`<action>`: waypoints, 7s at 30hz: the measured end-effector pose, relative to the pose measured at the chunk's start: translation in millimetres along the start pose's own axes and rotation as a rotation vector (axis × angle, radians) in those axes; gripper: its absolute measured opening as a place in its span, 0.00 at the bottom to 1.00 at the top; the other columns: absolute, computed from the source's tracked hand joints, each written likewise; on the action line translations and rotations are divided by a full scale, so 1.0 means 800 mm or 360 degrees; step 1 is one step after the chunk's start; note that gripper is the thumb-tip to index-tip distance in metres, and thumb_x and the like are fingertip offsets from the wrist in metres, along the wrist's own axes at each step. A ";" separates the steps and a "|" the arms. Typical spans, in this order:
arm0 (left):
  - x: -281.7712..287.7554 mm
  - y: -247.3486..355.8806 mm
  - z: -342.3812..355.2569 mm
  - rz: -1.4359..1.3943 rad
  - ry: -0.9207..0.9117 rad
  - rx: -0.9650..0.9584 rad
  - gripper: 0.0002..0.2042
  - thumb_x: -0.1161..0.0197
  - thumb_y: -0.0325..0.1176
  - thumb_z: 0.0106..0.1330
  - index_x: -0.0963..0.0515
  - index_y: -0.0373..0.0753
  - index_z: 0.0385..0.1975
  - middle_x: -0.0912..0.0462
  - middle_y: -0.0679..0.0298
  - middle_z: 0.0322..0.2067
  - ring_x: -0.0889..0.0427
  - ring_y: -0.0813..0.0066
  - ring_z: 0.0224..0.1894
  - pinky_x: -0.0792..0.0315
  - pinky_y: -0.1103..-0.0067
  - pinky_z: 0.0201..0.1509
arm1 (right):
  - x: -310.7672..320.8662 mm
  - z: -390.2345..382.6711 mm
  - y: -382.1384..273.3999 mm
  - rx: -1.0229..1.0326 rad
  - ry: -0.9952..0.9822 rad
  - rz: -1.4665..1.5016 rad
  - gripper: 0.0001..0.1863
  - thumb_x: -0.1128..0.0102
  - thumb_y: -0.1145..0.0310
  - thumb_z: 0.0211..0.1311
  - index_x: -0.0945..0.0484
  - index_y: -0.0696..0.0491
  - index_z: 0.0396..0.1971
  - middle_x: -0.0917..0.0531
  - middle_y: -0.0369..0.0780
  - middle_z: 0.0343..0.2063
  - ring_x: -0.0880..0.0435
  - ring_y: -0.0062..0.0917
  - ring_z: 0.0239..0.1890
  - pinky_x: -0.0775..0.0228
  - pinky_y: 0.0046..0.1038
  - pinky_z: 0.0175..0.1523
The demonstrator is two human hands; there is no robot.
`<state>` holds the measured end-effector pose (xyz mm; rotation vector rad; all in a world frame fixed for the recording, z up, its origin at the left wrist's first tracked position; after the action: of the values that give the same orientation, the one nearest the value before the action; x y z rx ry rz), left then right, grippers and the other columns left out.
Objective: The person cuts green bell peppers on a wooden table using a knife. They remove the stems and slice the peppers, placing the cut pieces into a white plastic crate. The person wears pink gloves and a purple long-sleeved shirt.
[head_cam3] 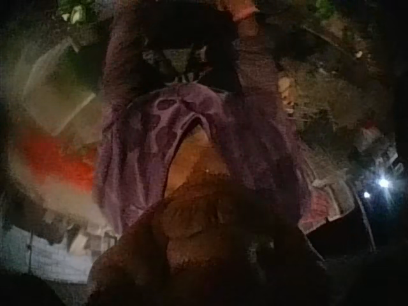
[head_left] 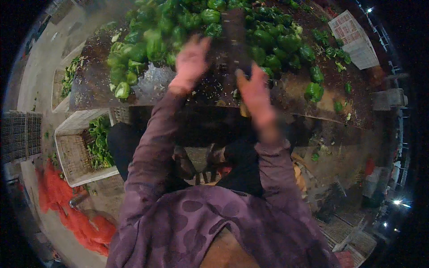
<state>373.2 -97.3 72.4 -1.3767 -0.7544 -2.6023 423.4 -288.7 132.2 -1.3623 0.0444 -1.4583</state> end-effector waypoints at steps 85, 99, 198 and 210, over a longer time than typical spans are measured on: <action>0.076 -0.025 -0.134 -0.0430 -0.0009 0.0429 0.33 0.28 0.34 0.49 0.34 0.33 0.55 0.25 0.47 0.50 0.25 0.49 0.52 0.30 0.67 0.55 | 0.000 -0.044 -0.056 0.0078 -0.0500 -0.0367 0.16 0.45 0.65 0.57 0.26 0.57 0.44 0.20 0.52 0.36 0.22 0.48 0.40 0.29 0.43 0.45; 0.042 -0.062 -0.090 -0.0019 0.0161 0.0450 0.32 0.30 0.36 0.52 0.35 0.39 0.58 0.30 0.44 0.50 0.27 0.43 0.49 0.28 0.62 0.50 | -0.112 0.006 -0.045 0.0027 -0.0785 -0.0376 0.14 0.48 0.62 0.56 0.25 0.56 0.37 0.19 0.51 0.36 0.18 0.45 0.41 0.27 0.44 0.47; -0.024 0.088 -0.035 -0.0242 -0.0395 0.0172 0.40 0.27 0.43 0.48 0.40 0.34 0.58 0.27 0.49 0.49 0.25 0.51 0.50 0.28 0.66 0.51 | 0.069 -0.024 0.070 0.0242 -0.0029 -0.0566 0.22 0.41 0.65 0.58 0.28 0.57 0.52 0.19 0.51 0.37 0.21 0.46 0.40 0.29 0.39 0.46; -0.046 0.075 -0.040 -0.0036 -0.0347 0.0027 0.31 0.35 0.28 0.52 0.38 0.41 0.58 0.32 0.47 0.53 0.23 0.48 0.47 0.24 0.64 0.45 | -0.020 0.011 0.088 0.0121 -0.0677 -0.0801 0.13 0.48 0.61 0.58 0.28 0.56 0.32 0.20 0.51 0.32 0.20 0.47 0.39 0.28 0.44 0.44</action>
<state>389.4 -169.6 50.6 -1.6751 -0.8205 -2.4825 471.1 -301.4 78.7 -1.6672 -0.6623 -1.5161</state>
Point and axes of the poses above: each hand's wrist, its own z-axis towards the middle knuckle, its own x-axis out of the back of the hand, y = z × x, the point moved 2 cm from there along z, towards the middle knuckle
